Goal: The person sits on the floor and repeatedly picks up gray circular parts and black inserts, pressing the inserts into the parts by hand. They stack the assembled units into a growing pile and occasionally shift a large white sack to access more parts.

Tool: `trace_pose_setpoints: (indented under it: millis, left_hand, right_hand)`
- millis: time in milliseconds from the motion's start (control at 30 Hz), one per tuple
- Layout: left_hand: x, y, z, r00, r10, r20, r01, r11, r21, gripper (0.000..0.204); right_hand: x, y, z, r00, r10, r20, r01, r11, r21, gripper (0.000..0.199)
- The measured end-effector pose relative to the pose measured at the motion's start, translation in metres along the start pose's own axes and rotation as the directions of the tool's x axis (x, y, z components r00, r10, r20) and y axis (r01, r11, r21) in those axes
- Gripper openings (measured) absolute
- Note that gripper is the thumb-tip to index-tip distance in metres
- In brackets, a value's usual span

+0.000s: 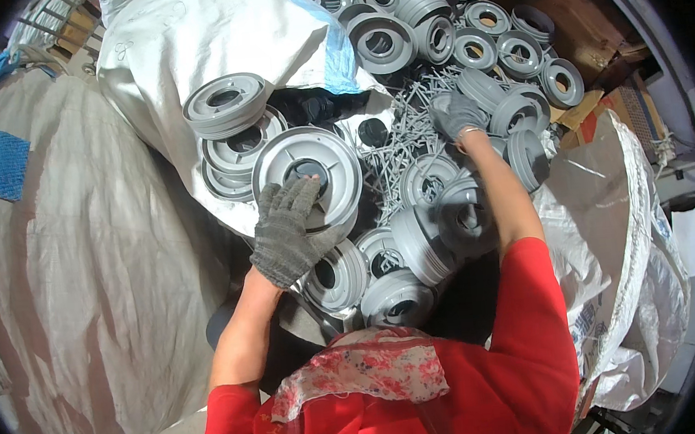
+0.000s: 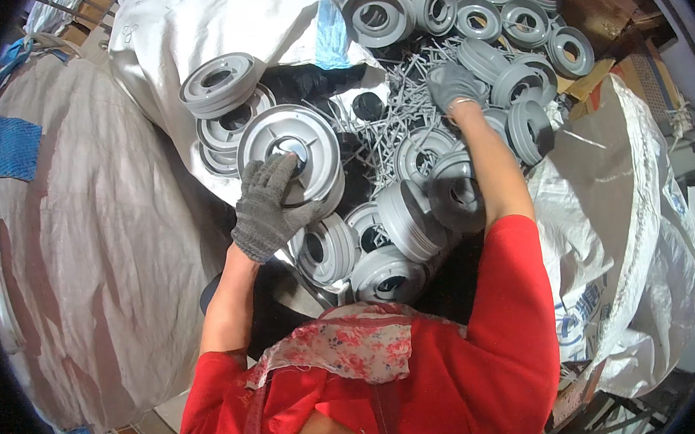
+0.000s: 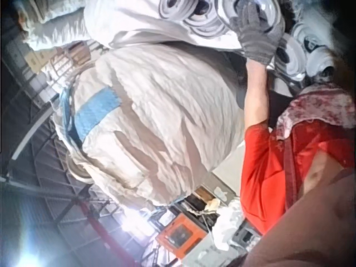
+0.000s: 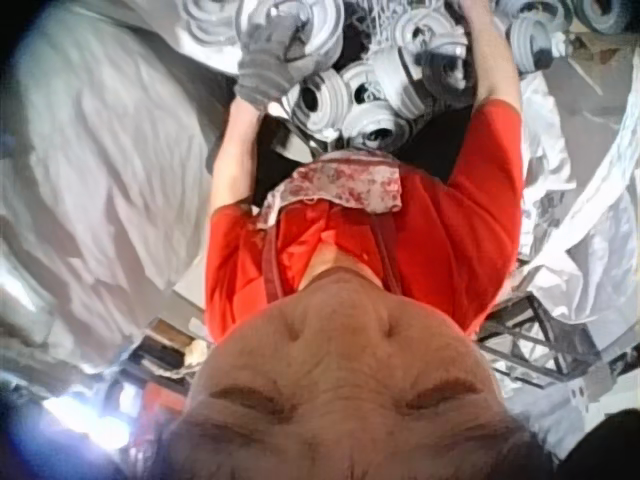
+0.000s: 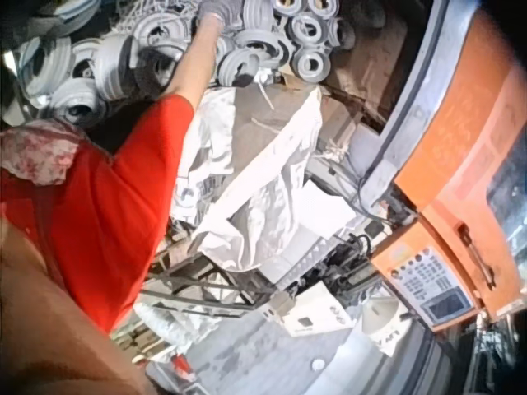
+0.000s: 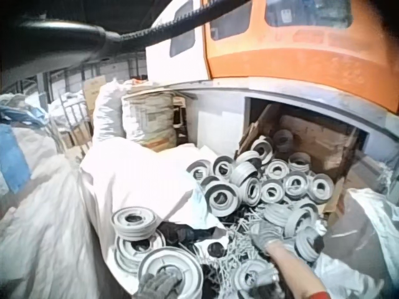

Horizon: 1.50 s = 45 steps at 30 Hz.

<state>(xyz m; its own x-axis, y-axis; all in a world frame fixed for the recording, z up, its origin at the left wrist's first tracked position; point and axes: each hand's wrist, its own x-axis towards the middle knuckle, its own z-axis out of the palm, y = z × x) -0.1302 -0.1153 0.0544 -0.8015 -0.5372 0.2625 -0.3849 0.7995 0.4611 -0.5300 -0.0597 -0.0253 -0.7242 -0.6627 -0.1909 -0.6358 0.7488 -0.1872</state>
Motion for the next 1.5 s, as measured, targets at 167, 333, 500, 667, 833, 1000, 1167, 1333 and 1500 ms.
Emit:
trace_pose_setpoints:
  millis: [167,333,500,667,833,1000,1167,1333,1500]
  left_hand:
    - [0.008,-0.002,0.003,0.998,-0.036,-0.05,0.035,0.999,-0.019,0.051]
    - [0.016,0.01,0.001,0.95,-0.309,0.044,0.243,0.642,-0.727,0.045]
    - [0.037,0.023,0.008,0.975,-0.22,0.02,0.058,0.164,-0.985,0.092]
    - [0.032,0.012,0.006,0.877,-0.305,0.371,0.299,-0.258,-0.919,0.053]
    - [0.03,0.008,-0.003,0.859,-0.419,0.294,0.195,-0.262,-0.945,0.058]
    - [0.026,0.004,-0.013,0.834,-0.496,0.24,0.14,-0.231,-0.963,0.054]
    - [0.01,-0.007,-0.004,0.789,-0.587,0.179,0.222,0.001,-0.975,0.039]
    - [0.023,0.019,-0.01,0.762,-0.602,0.237,0.134,-0.211,-0.968,0.031]
    - [0.005,0.012,0.002,0.812,-0.508,0.289,0.255,-0.137,-0.957,0.029]
  right_hand:
    - [0.009,0.046,0.028,0.995,-0.08,0.053,0.095,0.895,-0.436,0.073]
    - [-0.032,-0.017,-0.034,0.86,-0.341,-0.381,0.268,0.935,-0.232,0.059]
    - [-0.105,-0.079,-0.081,0.879,-0.477,0.029,-0.26,-0.427,0.866,0.035]
    - [-0.04,-0.104,0.007,0.515,-0.711,-0.479,0.821,0.249,0.514,0.024]
    - [0.036,-0.095,0.099,0.906,-0.395,-0.153,0.418,0.892,0.169,0.043]
    - [0.061,-0.077,0.133,0.884,-0.406,0.231,0.395,0.914,0.096,0.047]
    - [-0.012,-0.116,0.053,0.87,-0.455,-0.19,0.482,0.865,0.139,0.051]
    - [-0.139,-0.151,-0.047,0.691,-0.607,-0.392,0.718,0.638,0.278,0.049]
    - [-0.186,-0.145,-0.048,0.661,-0.736,-0.148,0.698,0.529,0.483,0.068]
